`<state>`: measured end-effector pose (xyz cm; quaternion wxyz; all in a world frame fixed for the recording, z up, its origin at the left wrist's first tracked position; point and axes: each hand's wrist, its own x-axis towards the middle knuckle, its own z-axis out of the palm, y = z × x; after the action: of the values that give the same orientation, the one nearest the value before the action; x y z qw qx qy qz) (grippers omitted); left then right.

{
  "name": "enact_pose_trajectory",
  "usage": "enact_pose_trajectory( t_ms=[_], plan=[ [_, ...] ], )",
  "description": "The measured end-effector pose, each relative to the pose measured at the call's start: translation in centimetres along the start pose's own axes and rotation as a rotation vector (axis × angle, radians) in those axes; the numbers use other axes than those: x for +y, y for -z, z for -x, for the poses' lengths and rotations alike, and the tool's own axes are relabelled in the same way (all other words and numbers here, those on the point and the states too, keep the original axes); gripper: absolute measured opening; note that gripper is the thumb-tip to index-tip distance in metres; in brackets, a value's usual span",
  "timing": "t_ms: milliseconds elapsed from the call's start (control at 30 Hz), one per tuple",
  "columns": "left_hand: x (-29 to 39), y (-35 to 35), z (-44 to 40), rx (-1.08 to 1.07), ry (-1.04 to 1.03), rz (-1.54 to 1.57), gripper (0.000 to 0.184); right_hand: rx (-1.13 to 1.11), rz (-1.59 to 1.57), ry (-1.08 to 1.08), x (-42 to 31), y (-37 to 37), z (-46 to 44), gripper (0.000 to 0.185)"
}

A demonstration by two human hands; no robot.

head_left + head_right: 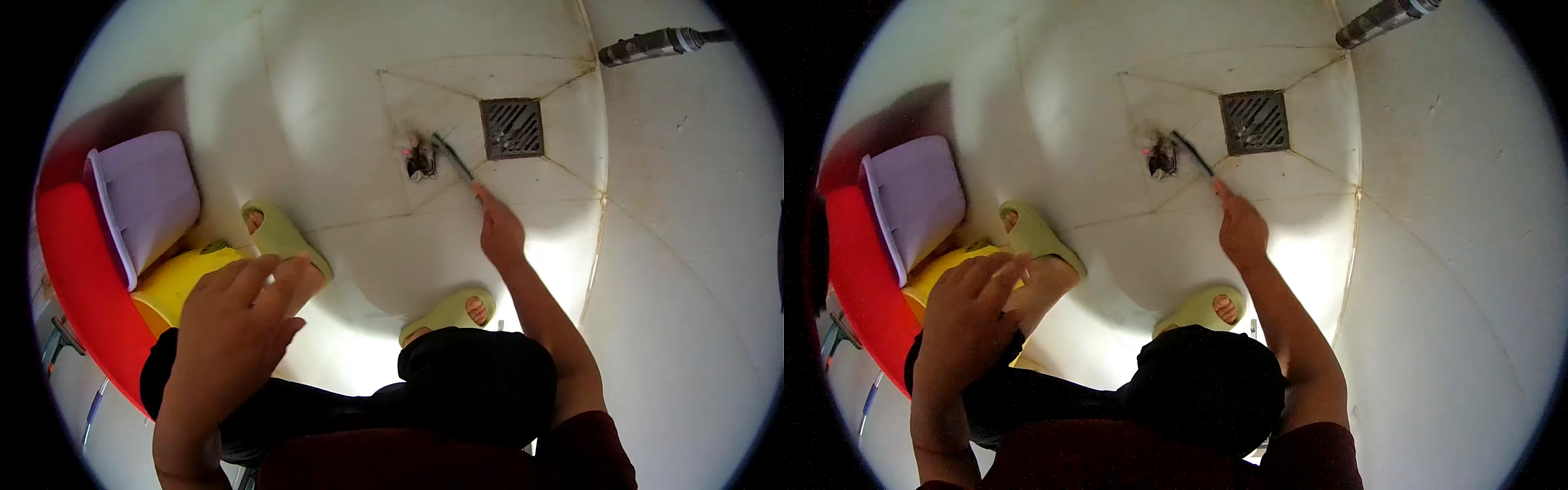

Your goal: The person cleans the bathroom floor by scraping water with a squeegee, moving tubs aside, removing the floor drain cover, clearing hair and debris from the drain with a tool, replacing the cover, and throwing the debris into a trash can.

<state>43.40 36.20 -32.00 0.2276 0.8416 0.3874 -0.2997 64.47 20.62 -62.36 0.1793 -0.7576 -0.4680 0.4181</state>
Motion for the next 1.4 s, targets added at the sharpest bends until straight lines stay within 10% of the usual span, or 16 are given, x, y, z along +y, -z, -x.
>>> enact_pose_trajectory(
  t_ms=[800, 1167, 1400],
  plan=[
    [-0.4, -17.2, -12.2, 0.154, 0.011, 0.210, 0.009, 0.018, 0.052, 0.072, 0.2, -2.3, 3.1, 0.041],
    [7.7, -17.0, -25.3, 0.611, -0.106, 0.432, 0.012, 0.499, -0.797, -0.240, 3.5, 0.0, 5.6, 0.034],
    [12.2, -17.1, -30.4, 0.494, 0.175, 0.281, 0.017, 0.459, -1.038, -0.373, 2.8, -0.4, 8.6, 0.035]
  ],
)
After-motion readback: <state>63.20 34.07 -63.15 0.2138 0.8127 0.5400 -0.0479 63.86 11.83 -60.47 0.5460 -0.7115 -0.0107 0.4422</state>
